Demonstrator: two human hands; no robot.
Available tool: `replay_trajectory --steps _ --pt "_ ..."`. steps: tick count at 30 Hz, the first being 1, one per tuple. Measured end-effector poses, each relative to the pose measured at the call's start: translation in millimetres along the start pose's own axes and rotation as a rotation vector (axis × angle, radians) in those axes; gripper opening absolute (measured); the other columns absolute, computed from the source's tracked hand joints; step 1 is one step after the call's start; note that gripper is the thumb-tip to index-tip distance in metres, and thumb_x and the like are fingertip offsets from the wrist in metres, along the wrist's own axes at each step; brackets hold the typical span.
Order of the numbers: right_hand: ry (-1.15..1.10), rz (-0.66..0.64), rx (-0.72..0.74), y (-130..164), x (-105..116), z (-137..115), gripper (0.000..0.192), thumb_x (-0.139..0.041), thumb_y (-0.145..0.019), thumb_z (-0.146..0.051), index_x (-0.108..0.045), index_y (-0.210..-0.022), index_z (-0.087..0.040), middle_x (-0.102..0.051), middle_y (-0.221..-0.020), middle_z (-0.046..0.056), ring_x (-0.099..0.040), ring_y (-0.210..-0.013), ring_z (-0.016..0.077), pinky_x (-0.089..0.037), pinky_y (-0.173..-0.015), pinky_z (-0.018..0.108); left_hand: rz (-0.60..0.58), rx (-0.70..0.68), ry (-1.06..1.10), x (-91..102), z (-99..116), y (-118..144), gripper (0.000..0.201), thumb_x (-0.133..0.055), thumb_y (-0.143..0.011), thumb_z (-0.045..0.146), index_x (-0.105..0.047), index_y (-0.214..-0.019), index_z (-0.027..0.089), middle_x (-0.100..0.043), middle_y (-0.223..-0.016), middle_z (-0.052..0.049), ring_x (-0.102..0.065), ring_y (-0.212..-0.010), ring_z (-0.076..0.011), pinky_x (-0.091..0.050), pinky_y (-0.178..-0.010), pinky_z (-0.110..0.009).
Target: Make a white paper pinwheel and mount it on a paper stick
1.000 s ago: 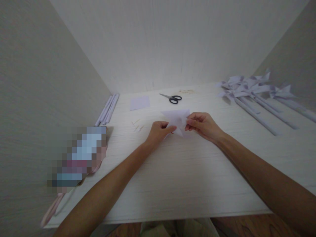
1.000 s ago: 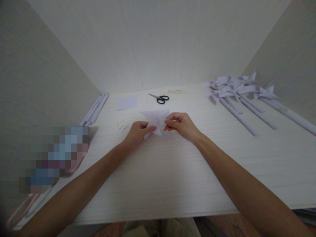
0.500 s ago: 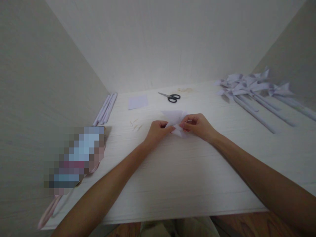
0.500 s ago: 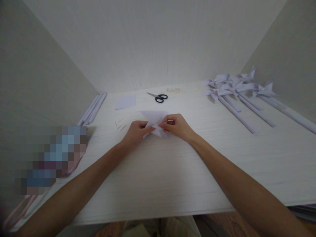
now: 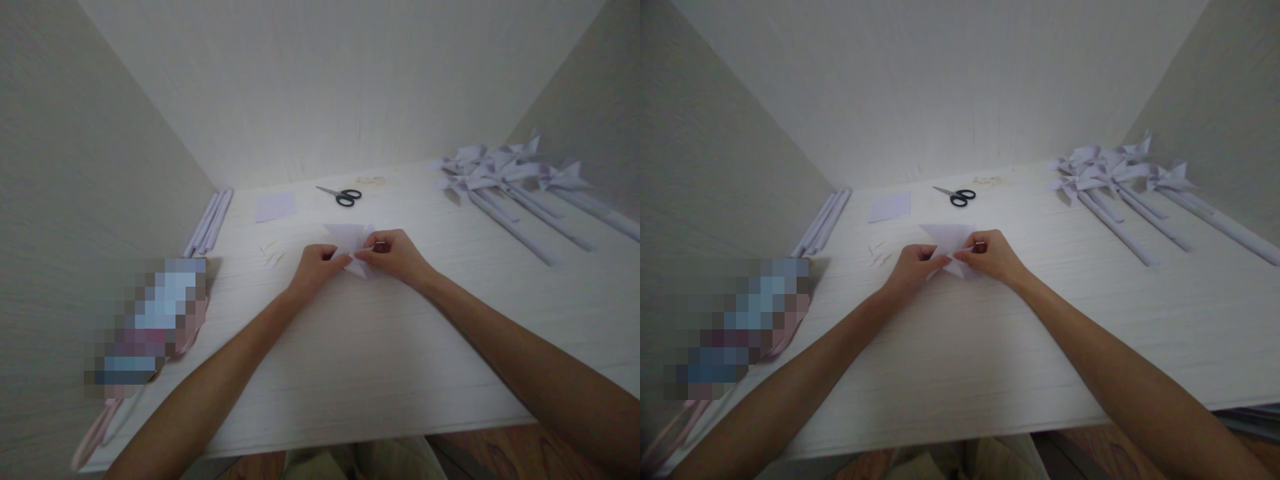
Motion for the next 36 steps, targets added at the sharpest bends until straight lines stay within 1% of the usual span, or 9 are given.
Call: replay_trajectory --steps 7,14,23,28,36 --pt "0.015 -0.001 0.017 0.6 -0.1 -1.7 0.021 -0.064 -0.057 -0.03 -0.052 -0.055 -0.013 -0.046 -0.045 -0.004 -0.038 -0.039 0.0049 -0.023 -0.037 0.019 -0.004 -0.021 0.001 -0.3 1.5 0.3 0.022 -0.055 -0.06 0.033 -0.056 -0.053 0.013 -0.046 -0.048 0.002 -0.042 -0.048 -0.0082 -0.029 -0.043 -0.02" --pt "0.029 0.0 0.012 0.5 -0.2 -3.5 0.021 -0.064 -0.056 -0.03 -0.051 -0.055 -0.013 -0.045 -0.045 -0.004 -0.038 -0.04 0.0049 -0.023 -0.037 0.019 -0.011 0.005 -0.004 -1.1 -2.0 -0.6 0.022 -0.054 -0.061 0.034 -0.057 -0.054 0.013 -0.047 -0.049 0.003 -0.043 -0.047 -0.0082 -0.03 -0.043 -0.02" --pt "0.044 0.015 0.023 0.4 -0.3 -2.9 0.02 -0.062 -0.057 -0.03 -0.052 -0.055 -0.013 -0.046 -0.044 -0.003 -0.038 -0.039 0.0055 -0.023 -0.037 0.019 -0.009 -0.012 0.034 -1.0 -1.0 0.3 0.022 -0.055 -0.061 0.034 -0.057 -0.054 0.013 -0.046 -0.048 0.003 -0.044 -0.048 -0.0085 -0.032 -0.044 -0.02" --pt "0.063 0.03 0.071 -0.6 0.5 -3.8 0.02 -0.062 -0.058 -0.03 -0.053 -0.056 -0.013 -0.049 -0.047 -0.002 -0.042 -0.042 0.0071 -0.027 -0.038 0.02 -0.001 -0.016 0.035 -0.7 0.0 0.5 0.021 -0.057 -0.06 0.033 -0.058 -0.054 0.013 -0.046 -0.047 0.003 -0.044 -0.048 -0.0087 -0.031 -0.044 -0.02" --pt "0.176 0.102 0.193 2.3 2.6 -11.5 0.02 -0.062 -0.061 -0.03 -0.051 -0.055 -0.014 -0.046 -0.049 -0.003 -0.04 -0.045 0.0074 -0.028 -0.039 0.021 0.096 -0.056 -0.003 4.8 0.4 2.5 0.022 -0.057 -0.06 0.034 -0.06 -0.058 0.013 -0.048 -0.05 0.003 -0.043 -0.049 -0.0083 -0.031 -0.046 -0.021"
Point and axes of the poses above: each hand's wrist, its own y-axis away from the middle knuckle, its own x-axis out of the back of the hand, z = x × y, the point moved 9 cm from there along -y, towards the middle knuckle
